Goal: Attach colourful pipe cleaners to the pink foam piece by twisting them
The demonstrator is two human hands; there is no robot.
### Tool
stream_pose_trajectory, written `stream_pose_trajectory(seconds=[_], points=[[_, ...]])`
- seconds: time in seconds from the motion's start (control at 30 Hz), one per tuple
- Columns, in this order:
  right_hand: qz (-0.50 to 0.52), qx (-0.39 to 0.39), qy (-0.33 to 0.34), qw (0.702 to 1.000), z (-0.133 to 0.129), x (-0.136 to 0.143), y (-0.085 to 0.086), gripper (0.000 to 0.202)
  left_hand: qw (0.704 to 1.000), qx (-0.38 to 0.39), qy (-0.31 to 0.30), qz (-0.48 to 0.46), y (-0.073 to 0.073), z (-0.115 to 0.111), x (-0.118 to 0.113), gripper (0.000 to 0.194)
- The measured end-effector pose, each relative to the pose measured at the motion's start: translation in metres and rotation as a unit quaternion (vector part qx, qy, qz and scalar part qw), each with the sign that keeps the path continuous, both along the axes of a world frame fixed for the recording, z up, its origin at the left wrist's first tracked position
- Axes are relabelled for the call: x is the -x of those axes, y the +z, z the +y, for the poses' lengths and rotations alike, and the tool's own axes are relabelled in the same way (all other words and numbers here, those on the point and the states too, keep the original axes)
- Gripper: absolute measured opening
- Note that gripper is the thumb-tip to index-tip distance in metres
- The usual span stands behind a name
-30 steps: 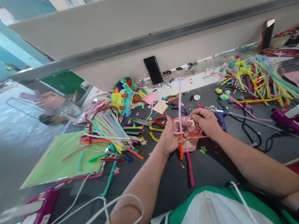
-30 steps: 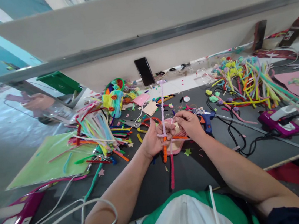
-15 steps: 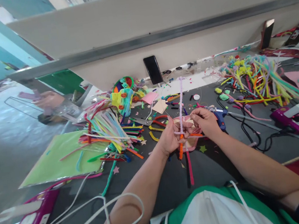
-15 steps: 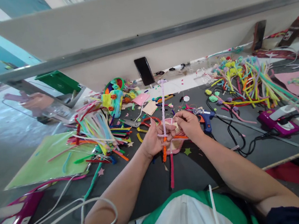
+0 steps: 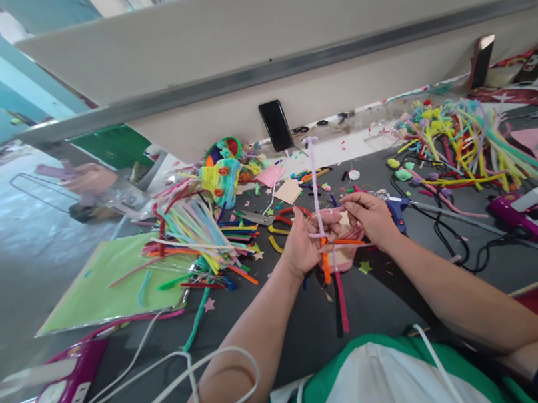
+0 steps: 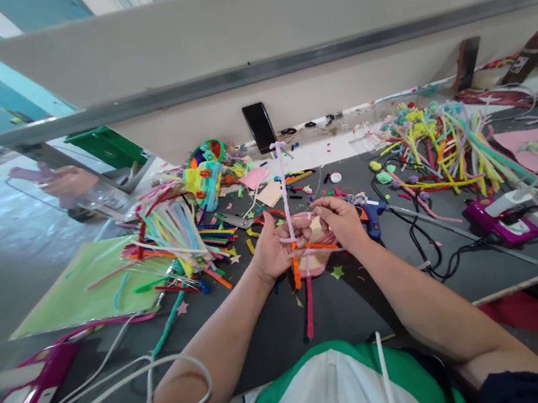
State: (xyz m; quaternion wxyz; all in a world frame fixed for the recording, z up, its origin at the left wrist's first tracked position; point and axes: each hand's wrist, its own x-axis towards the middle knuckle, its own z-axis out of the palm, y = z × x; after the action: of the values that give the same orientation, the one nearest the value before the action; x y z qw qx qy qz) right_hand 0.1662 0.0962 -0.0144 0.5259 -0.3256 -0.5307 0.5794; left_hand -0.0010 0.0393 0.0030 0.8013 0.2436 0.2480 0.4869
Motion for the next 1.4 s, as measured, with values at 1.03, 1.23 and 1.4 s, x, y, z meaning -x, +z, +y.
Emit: stream_pose_trajectory(seconds=[1.03,1.23,1.4], points=[[-0.023,-0.01,-0.021,0.999,-0.007,-0.001,0.005,0.011,0.999,-0.002,-0.03,0.015,-0.004,-0.001,-0.008,0.086],[-0.054,-0.034,-0.058,0.996,-0.008,0.001,0.002,0.008,0.999,-0.007,-0.027,0.03,-0.007,-0.001,-0.01,0.085],[-0.077,-0.059,-0.091,0.991,-0.007,0.0,-0.004,0.006,0.999,-0.004,-0.031,0.036,-0.006,-0.001,-0.011,0.085]])
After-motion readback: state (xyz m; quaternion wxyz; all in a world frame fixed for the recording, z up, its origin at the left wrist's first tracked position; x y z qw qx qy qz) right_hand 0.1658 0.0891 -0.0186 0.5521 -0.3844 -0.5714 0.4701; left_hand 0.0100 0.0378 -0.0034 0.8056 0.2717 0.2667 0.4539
